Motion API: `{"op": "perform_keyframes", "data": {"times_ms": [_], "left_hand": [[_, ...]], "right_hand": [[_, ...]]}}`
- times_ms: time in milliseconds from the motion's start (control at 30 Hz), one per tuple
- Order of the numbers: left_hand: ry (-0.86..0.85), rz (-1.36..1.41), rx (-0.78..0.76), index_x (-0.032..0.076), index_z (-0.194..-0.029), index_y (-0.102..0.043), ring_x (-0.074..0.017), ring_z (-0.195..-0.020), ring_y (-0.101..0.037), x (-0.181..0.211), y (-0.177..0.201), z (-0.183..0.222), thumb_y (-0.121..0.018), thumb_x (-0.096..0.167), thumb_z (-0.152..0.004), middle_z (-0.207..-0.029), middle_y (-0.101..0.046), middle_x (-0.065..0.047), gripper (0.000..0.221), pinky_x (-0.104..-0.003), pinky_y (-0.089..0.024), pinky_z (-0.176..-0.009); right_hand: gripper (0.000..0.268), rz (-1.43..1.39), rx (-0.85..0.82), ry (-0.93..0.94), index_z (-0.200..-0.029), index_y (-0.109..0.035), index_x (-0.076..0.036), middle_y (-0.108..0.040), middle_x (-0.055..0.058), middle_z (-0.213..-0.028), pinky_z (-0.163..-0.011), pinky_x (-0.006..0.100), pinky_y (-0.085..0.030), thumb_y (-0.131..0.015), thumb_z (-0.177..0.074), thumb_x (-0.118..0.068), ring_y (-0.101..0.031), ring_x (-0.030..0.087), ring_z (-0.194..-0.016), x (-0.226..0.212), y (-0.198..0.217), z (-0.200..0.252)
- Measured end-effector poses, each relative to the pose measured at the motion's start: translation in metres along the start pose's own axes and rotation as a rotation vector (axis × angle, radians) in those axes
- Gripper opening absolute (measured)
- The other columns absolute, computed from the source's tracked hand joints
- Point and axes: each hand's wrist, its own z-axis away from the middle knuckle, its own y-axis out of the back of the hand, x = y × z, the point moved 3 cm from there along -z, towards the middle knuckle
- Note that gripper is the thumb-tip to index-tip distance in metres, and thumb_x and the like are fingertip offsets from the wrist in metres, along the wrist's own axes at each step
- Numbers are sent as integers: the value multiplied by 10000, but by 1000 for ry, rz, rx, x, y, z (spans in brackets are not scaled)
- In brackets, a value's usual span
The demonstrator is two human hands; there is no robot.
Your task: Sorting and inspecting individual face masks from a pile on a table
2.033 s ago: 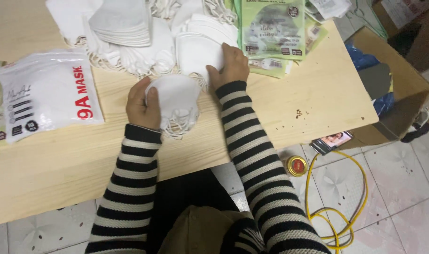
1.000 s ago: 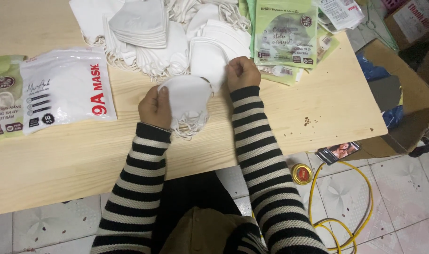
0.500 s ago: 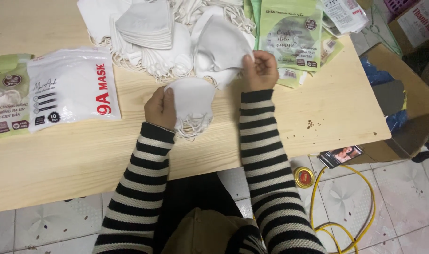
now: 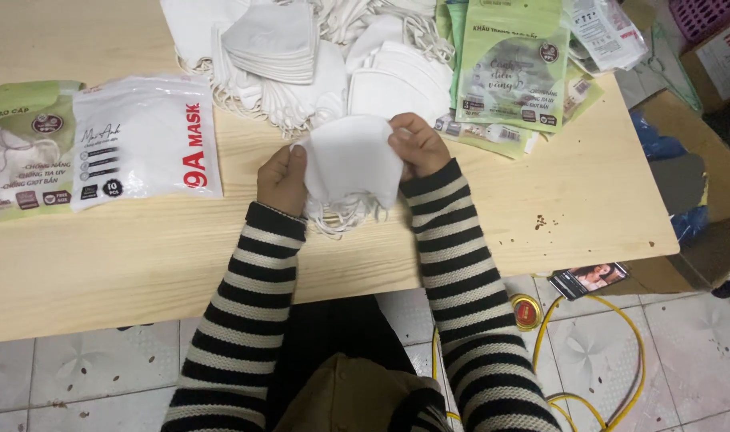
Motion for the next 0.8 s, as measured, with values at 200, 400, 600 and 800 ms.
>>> {"op": "perform_keyframes", "data": {"times_ms": [200, 400, 600, 800], "left_hand": [[10, 153, -80, 53, -1163, -727, -142, -813, -684, 11, -4, 2, -529, 215, -1099, -885, -730, -93, 263, -311, -585, -811], [45, 149, -80, 84, -1152, -733, -114, -799, -698, 48, -12, 14, -555, 236, -1085, -861, -733, -67, 243, -258, -596, -792], [34, 193, -101, 73, -1042, -724, -121, -807, -635, 28, -12, 9, -518, 234, -1105, -823, -666, -50, 268, -271, -549, -808], [104, 245, -84, 62, -1008, -703, -135, -814, -643, 82, -27, 30, -535, 207, -1094, -843, -678, -49, 239, -272, -550, -842]], "right_hand": [[239, 293, 135, -92, -1114, -622, 27, -708, 127, -761, -457, 242, -591, -712, -894, 38, -702, 195, -541, -8, -4, 2], [270, 557, 158, -154, -1062, -661, -9, -739, 119, -804, -445, 241, -588, -805, -835, 12, -697, 174, -546, -5, -1, 0], [243, 201, 170, -28, -1066, -559, -54, -691, 128, -797, -594, 294, -647, -744, -911, -26, -722, 224, -622, 8, 32, -8], [182, 276, 23, -32, -1017, -599, -42, -715, 85, -770, -659, 226, -601, -735, -915, 21, -713, 158, -653, 14, 4, -10]]}}
